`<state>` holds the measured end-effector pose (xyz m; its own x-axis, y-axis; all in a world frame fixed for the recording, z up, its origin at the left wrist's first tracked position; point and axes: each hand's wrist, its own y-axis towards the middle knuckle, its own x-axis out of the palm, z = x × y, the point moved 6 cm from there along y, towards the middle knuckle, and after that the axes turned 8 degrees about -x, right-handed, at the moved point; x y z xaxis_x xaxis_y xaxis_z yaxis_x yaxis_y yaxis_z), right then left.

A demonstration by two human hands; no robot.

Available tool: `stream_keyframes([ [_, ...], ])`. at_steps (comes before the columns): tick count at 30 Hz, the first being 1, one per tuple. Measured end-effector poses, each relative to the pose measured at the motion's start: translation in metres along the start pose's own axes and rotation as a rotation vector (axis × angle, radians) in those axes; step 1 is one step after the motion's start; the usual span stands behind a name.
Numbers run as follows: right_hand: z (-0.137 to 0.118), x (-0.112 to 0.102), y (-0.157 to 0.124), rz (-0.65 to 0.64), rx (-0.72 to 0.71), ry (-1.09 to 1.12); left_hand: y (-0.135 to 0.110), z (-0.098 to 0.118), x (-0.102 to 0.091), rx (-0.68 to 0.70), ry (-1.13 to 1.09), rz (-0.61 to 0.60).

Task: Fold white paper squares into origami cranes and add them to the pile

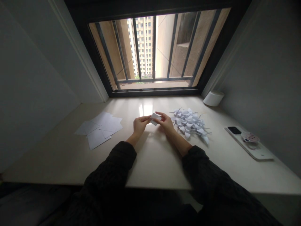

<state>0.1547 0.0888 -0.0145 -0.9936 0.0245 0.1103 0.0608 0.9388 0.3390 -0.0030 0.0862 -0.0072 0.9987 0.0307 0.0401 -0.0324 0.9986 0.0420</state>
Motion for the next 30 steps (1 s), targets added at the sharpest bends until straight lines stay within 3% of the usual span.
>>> stream_keyframes([
  [8,0.0005,0.0049,-0.0027,-0.067,0.093,0.07,0.0003,-0.0025,-0.0006,0.001,-0.004,0.017],
  [30,-0.0011,0.0015,-0.0032,-0.021,0.156,0.08,0.0036,-0.0037,0.0005,-0.044,0.002,-0.061],
])
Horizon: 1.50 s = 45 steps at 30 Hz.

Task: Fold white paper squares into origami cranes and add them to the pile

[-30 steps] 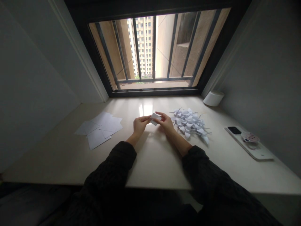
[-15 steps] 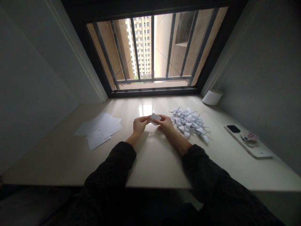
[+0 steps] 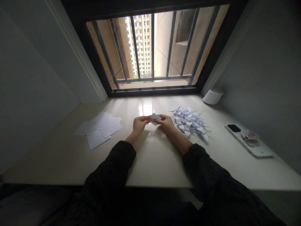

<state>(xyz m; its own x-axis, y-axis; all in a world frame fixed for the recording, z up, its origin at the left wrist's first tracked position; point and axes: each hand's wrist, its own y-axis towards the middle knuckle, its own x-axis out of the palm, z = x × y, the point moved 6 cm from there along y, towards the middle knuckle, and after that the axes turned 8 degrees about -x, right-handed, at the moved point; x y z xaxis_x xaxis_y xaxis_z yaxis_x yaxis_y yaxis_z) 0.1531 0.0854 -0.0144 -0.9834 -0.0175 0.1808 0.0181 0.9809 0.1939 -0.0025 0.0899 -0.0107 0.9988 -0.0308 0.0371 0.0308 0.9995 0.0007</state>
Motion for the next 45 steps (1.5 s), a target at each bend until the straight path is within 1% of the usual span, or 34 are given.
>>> stream_keyframes([
  [4,0.005,-0.001,0.001,-0.004,0.01,0.023,0.001,0.003,0.0,0.011,0.017,-0.003],
  [9,0.012,-0.003,0.004,-0.018,0.052,0.061,0.001,0.006,0.0,-0.013,0.04,0.003],
  [14,0.013,-0.008,0.006,-0.019,0.074,0.075,0.002,0.008,-0.003,-0.006,0.041,0.013],
  [19,0.01,-0.007,0.005,-0.075,0.072,0.108,0.002,0.009,-0.006,-0.005,0.039,0.032],
  [22,0.012,-0.007,0.006,-0.097,0.086,0.086,0.002,0.008,-0.006,-0.015,0.036,0.037],
  [25,0.017,-0.007,0.007,-0.083,0.081,0.054,0.002,0.005,-0.006,-0.03,0.019,0.036],
  [29,0.012,-0.006,0.009,-0.007,-0.037,0.058,0.001,0.002,-0.005,-0.034,-0.003,0.052],
  [32,0.011,-0.005,0.006,0.038,-0.013,0.058,0.0,0.001,-0.006,-0.024,-0.022,0.096],
  [36,0.008,0.002,0.001,0.007,0.002,0.006,-0.001,0.002,-0.007,0.007,-0.037,0.127],
  [38,0.007,0.003,-0.001,0.007,-0.018,-0.037,-0.001,0.001,-0.005,0.016,-0.046,0.114],
  [41,0.005,0.0,-0.001,0.064,-0.05,-0.075,-0.001,0.0,-0.002,0.011,-0.045,0.07],
  [43,0.005,-0.003,0.0,0.081,-0.073,-0.095,-0.001,-0.001,0.0,-0.008,-0.025,0.032],
  [45,0.005,-0.005,0.002,0.07,-0.1,-0.124,-0.001,-0.002,0.001,-0.041,0.011,0.001],
])
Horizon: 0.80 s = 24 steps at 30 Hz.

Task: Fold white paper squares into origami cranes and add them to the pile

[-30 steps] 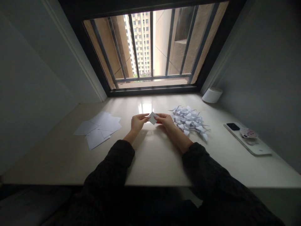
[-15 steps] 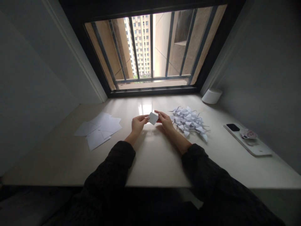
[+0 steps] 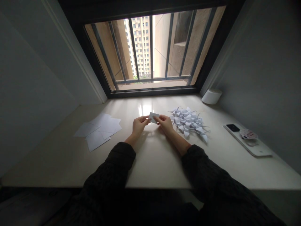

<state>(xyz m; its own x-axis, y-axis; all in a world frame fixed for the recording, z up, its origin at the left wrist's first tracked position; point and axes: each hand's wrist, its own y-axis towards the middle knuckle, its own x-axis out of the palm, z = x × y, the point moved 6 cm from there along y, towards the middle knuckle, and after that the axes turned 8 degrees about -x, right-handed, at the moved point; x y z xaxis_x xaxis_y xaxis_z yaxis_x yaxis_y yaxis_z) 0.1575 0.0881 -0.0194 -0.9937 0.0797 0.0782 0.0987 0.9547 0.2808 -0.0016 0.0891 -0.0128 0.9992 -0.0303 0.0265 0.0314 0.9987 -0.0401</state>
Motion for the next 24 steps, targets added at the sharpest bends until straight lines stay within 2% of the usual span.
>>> stream_keyframes([
  [5,0.002,-0.003,0.004,-0.033,-0.061,-0.113,-0.001,-0.004,0.003,-0.077,0.11,-0.059],
  [8,0.003,-0.003,0.005,-0.026,-0.07,-0.158,-0.001,-0.005,0.003,-0.076,0.115,-0.072],
  [16,0.002,-0.006,0.007,-0.049,-0.049,-0.11,0.001,-0.007,0.004,-0.09,0.118,-0.123],
  [19,-0.005,-0.01,0.006,-0.039,-0.115,-0.276,-0.001,-0.004,0.007,-0.108,0.176,-0.16],
  [22,-0.018,-0.011,0.002,-0.025,-0.229,-0.525,-0.005,-0.003,0.012,-0.14,0.26,-0.257],
  [24,-0.023,-0.011,0.0,-0.027,-0.261,-0.562,-0.007,-0.003,0.014,-0.151,0.301,-0.3],
])
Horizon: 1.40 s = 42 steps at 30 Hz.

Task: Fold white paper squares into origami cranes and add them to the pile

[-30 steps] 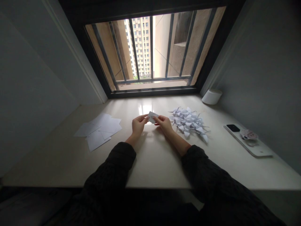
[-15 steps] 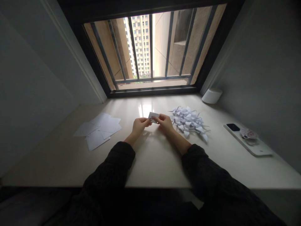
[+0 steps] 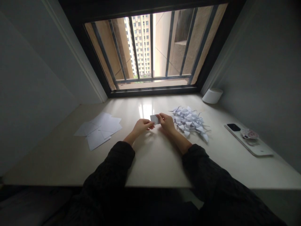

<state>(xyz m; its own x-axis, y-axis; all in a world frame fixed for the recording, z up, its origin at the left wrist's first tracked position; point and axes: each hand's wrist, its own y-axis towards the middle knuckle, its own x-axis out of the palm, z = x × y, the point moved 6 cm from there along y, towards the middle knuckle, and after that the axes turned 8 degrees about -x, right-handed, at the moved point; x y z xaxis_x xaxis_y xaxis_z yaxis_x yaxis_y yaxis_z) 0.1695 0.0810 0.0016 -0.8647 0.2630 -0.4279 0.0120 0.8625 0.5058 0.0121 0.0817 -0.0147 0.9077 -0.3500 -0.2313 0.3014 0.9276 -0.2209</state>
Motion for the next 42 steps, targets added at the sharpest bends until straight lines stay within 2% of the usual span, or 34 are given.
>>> stream_keyframes([
  [2,0.0,0.0,0.001,0.013,0.025,0.084,0.0,0.001,-0.003,0.008,-0.009,0.033],
  [5,0.007,0.006,0.002,0.025,0.136,0.337,-0.001,0.002,-0.011,0.052,-0.129,0.169],
  [8,0.012,0.02,0.0,-0.06,0.258,0.536,-0.003,0.002,-0.013,0.096,-0.246,0.284],
  [11,0.011,0.028,-0.005,-0.125,0.296,0.576,-0.006,0.002,-0.01,0.139,-0.269,0.356],
  [14,0.01,0.03,-0.007,-0.121,0.299,0.584,-0.009,0.004,-0.009,0.186,-0.223,0.404],
  [23,0.011,0.025,-0.009,-0.098,0.392,0.645,-0.009,0.006,-0.01,0.236,-0.13,0.382],
  [42,0.006,0.018,-0.007,-0.17,0.371,0.678,-0.002,0.001,-0.01,0.153,-0.218,0.333],
])
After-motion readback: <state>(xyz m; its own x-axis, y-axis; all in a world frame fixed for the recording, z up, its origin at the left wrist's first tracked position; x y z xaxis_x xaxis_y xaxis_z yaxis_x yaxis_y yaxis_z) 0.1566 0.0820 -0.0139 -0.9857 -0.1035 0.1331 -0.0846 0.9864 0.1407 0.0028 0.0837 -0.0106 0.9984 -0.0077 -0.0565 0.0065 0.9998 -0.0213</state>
